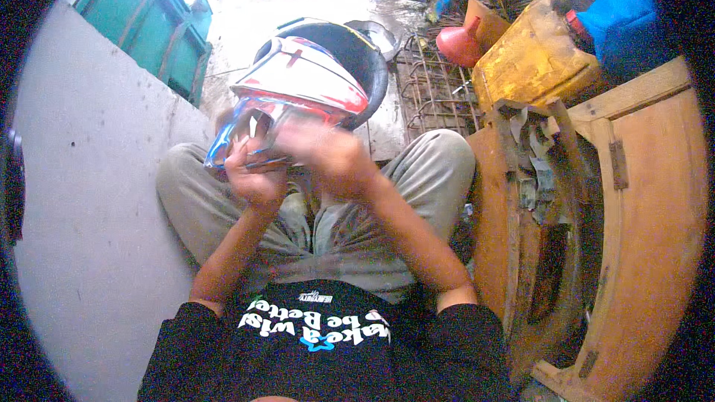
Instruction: The person sands a motorcycle fairing by hand with a piece of sandpaper, moving it back and forth over the surface while holding the part.
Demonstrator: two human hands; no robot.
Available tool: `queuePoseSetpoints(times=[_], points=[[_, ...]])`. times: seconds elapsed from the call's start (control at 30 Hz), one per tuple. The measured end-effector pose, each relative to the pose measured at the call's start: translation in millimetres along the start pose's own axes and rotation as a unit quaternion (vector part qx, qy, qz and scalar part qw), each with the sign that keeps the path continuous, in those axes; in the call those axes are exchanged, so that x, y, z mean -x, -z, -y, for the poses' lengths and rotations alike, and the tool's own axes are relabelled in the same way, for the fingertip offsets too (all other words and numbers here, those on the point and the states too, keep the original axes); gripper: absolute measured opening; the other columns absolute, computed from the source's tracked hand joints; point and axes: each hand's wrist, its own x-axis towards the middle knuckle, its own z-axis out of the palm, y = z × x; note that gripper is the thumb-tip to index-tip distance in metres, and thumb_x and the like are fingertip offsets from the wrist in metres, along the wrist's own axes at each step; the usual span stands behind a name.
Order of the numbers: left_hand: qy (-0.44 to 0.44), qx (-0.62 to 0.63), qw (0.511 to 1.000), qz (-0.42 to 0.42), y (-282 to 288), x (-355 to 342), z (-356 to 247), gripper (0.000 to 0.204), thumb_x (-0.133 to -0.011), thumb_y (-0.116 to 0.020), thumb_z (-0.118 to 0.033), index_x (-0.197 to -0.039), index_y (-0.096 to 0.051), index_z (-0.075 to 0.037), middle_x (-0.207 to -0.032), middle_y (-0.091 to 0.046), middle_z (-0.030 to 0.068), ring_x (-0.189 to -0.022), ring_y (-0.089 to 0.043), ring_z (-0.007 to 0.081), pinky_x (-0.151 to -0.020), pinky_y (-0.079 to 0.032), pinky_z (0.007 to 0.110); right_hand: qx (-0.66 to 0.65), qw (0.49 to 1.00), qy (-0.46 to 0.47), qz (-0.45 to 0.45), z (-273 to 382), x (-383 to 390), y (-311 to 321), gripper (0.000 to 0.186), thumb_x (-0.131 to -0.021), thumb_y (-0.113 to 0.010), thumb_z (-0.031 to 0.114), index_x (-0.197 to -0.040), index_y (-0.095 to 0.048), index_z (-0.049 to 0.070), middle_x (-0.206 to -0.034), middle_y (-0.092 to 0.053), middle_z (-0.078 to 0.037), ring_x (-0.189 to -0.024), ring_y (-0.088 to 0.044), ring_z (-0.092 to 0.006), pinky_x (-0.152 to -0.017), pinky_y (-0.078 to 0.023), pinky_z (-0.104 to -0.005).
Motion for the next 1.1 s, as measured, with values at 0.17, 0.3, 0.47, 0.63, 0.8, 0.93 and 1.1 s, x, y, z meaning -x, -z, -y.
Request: queuePoseSetpoints(times=[0.17,0.3,0.47,0.63,0.8,0.93,1.1], points=[[0.04,0.068,0.997,0.011,-4,0,-6,0.05,-0.088,-0.039,-0.026,-0.131,-0.037,-0.002,-0.128,-0.047,0.0169,-0.122,-0.047,0.0285,-0.103,-0.041,0.043,-0.034,0.999,-0.004,0.028,24,-11,1,0.036,-0.085,-0.061,0.006,-0.122,-0.066,0.006,-0.125,-0.068,-0.014,-0.116,-0.066,-0.0293,-0.101,-0.052,-0.0437],[0.08,0.087,0.993,-0.008,-9,-1,-3,0.052,-0.089,-0.04,-0.03,-0.131,-0.045,0.0,-0.126,-0.056,0.0182,-0.109,-0.057,0.0299,-0.098,-0.048,0.043,-0.022,0.992,-0.125,-0.003,-3,-10,5,0.036,-0.087,-0.06,0.003,-0.122,-0.066,0.005,-0.121,-0.069,-0.014,-0.115,-0.067,-0.0302,-0.102,-0.052,-0.0433],[0.05,0.156,0.986,-0.025,-3,1,-4,0.055,-0.092,-0.041,-0.031,-0.137,-0.046,-0.001,-0.132,-0.056,0.0159,-0.108,-0.063,0.03,-0.093,-0.053,0.045,-0.078,0.995,-0.006,0.067,34,-13,9,0.034,-0.091,-0.056,0.002,-0.125,-0.064,0.0,-0.124,-0.067,-0.02,-0.12,-0.063,-0.0337,-0.106,-0.048,-0.0425],[-0.039,-0.087,0.995,0.023,4,-1,-6,0.047,-0.095,-0.04,-0.031,-0.132,-0.05,-0.003,-0.12,-0.062,0.0177,-0.101,-0.064,0.029,-0.092,-0.052,0.044,-0.007,0.995,-0.104,0.006,28,-4,2,0.036,-0.091,-0.054,0.005,-0.126,-0.063,0.005,-0.128,-0.066,-0.016,-0.123,-0.062,-0.0312,-0.106,-0.048,-0.0435],[0.039,0.1,0.992,-0.071,2,-3,14,0.043,-0.094,-0.04,-0.033,-0.118,-0.057,-0.002,-0.106,-0.067,0.0182,-0.087,-0.066,0.0295,-0.087,-0.052,0.043,0.004,0.986,-0.165,-0.024,0,-16,4,0.033,-0.093,-0.055,0.006,-0.125,-0.063,0.004,-0.123,-0.068,-0.016,-0.117,-0.065,-0.0339,-0.103,-0.05,-0.0456],[0.038,0.093,0.995,-0.012,0,7,-3,0.045,-0.094,-0.038,-0.031,-0.125,-0.052,-0.002,-0.118,-0.063,0.019,-0.1,-0.064,0.0294,-0.092,-0.051,0.044,-0.048,0.998,0.004,0.043,41,-6,8,0.038,-0.089,-0.055,0.005,-0.126,-0.064,0.005,-0.123,-0.068,-0.014,-0.117,-0.065,-0.0324,-0.101,-0.052,-0.0454],[-0.075,-0.142,0.987,0.028,-16,11,-4,0.04,-0.095,-0.037,-0.03,-0.116,-0.054,-0.001,-0.117,-0.062,0.0187,-0.105,-0.06,0.0233,-0.099,-0.048,0.042,0.001,0.996,-0.092,-0.004,2,-2,4,0.037,-0.089,-0.055,0.007,-0.125,-0.063,0.003,-0.128,-0.066,-0.017,-0.118,-0.064,-0.0344,-0.1,-0.052,-0.0449]])
